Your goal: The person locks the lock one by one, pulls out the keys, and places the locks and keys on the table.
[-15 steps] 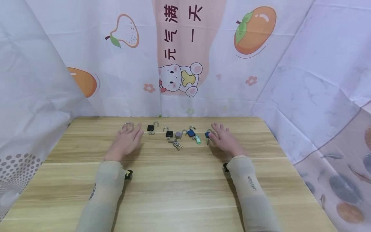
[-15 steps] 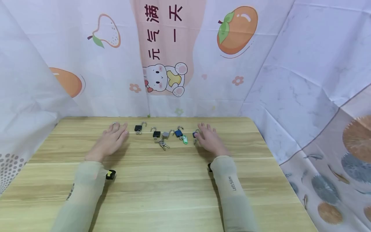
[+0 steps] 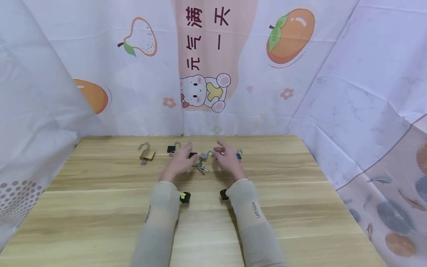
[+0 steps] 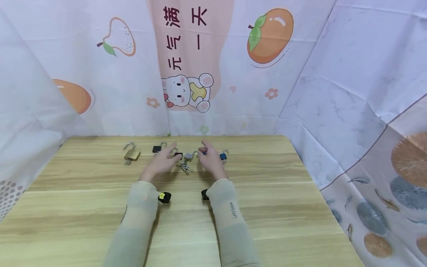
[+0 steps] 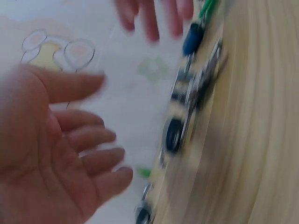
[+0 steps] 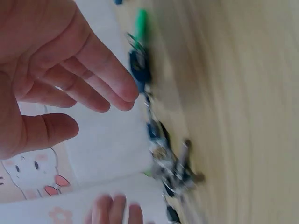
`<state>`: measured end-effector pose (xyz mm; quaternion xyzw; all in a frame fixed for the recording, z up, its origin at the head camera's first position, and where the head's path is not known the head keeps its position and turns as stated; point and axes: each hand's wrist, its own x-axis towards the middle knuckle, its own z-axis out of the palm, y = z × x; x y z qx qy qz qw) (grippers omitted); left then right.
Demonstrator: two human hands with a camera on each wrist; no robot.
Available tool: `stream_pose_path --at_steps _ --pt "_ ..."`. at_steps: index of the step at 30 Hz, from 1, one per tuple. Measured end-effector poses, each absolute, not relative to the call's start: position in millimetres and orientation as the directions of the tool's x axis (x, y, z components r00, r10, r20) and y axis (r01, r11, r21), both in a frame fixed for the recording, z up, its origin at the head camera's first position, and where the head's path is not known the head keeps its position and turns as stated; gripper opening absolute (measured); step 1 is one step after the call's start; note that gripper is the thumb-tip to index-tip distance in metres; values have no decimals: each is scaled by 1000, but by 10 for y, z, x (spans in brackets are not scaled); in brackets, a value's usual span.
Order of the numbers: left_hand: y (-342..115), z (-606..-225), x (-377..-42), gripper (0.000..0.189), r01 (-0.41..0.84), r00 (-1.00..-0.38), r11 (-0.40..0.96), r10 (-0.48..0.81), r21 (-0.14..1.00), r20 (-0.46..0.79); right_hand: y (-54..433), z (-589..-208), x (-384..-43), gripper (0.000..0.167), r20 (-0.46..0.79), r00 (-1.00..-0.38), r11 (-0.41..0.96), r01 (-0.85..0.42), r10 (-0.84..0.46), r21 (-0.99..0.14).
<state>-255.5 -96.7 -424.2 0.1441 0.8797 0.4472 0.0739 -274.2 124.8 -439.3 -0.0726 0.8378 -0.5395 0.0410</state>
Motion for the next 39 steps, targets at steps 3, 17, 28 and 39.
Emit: stream_pose_path --at_steps 3,17,28,39 --pt "-858 -4297 -2586 63 165 -953 502 303 849 6 1156 -4455 -2739 61 -51 -987 368 -8 -150 -930" --pt "-757 -4482 -2646 51 20 -955 476 268 879 -123 1002 -4539 -2726 53 -181 -971 306 128 -153 -943" --pt "-663 -4500 -2708 49 -66 -959 359 236 931 -158 1034 -4567 -2792 55 -248 -960 43 244 -133 -969" --pt "-578 -4532 -2685 50 -139 -971 309 142 941 -190 957 -4655 -2817 51 -252 -965 21 251 -70 -968"
